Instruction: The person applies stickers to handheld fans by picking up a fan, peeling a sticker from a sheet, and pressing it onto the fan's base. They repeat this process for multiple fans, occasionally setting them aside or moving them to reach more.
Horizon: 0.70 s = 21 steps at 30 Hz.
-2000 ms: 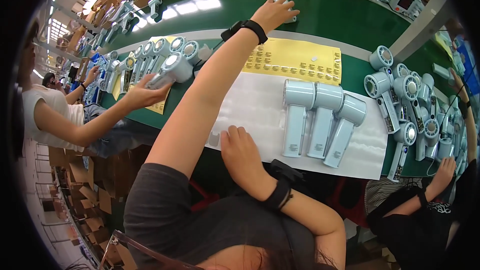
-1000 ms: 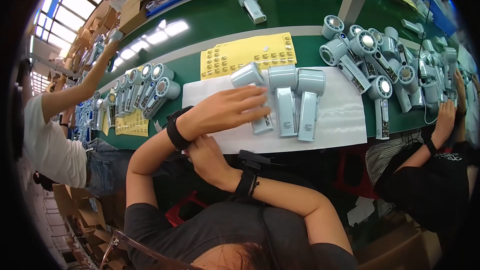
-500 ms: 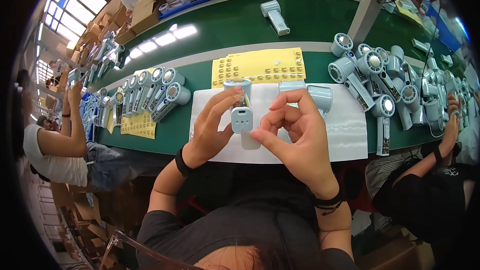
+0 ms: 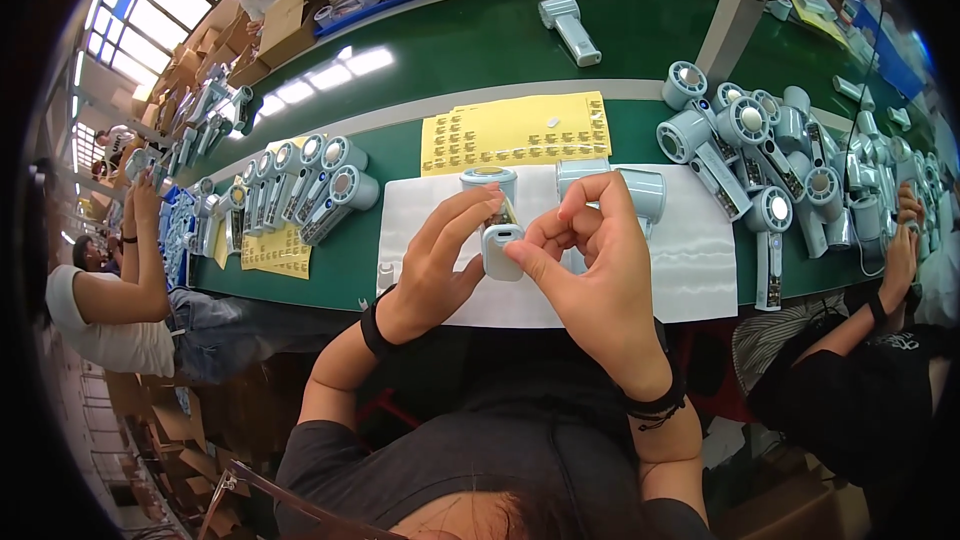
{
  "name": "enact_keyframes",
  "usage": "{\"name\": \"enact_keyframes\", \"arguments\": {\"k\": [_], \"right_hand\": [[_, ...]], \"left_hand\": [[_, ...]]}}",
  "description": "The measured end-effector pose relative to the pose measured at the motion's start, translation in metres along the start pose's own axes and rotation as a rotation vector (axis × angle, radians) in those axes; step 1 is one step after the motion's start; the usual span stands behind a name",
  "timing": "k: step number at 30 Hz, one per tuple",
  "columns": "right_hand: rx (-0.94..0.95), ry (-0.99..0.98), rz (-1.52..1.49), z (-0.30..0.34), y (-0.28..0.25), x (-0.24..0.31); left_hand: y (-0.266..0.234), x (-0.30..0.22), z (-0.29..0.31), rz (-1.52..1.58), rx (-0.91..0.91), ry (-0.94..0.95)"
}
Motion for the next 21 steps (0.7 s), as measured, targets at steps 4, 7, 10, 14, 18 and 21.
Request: {"name": "enact_keyframes", "arguments": {"k": [4, 7, 10, 14, 18, 21], "right_hand": [[-0.006, 0.015, -0.012, 0.000, 0.001, -0.003], [-0.012, 0.009, 0.013, 0.001, 0.002, -0.003], [-0.037, 0.009, 0.055, 0.002, 0.001, -0.002], [-0.123, -0.023, 0.190, 0.005, -0.001, 0.001], [-0.208, -0.046, 0.565, 0.004, -0.008, 0.012], [-0.222, 0.017, 0.439, -0.009, -0.012, -0.022]], "left_hand": [[0.000, 0.001, 0.002, -0.002, -0.003, -0.005], [0.000, 0.000, 0.002, -0.007, -0.004, -0.008], [0.001, 0.000, 0.002, -0.011, -0.004, -0.007], [0.001, -0.001, 0.000, -0.041, 0.001, 0.004], [-0.007, 0.001, -0.010, -0.072, 0.024, 0.036], [-0.012, 0.018, -0.034, -0.079, 0.087, 0.107]]}}
Point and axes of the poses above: each hand's wrist, its own z-axis away from the middle knuckle, its own y-axis out of the palm, x = y × z, the point moved 7 cm from there along -z, towards the middle knuckle, and after that the axes turned 11 degrees about z, right-handed, at the moved point
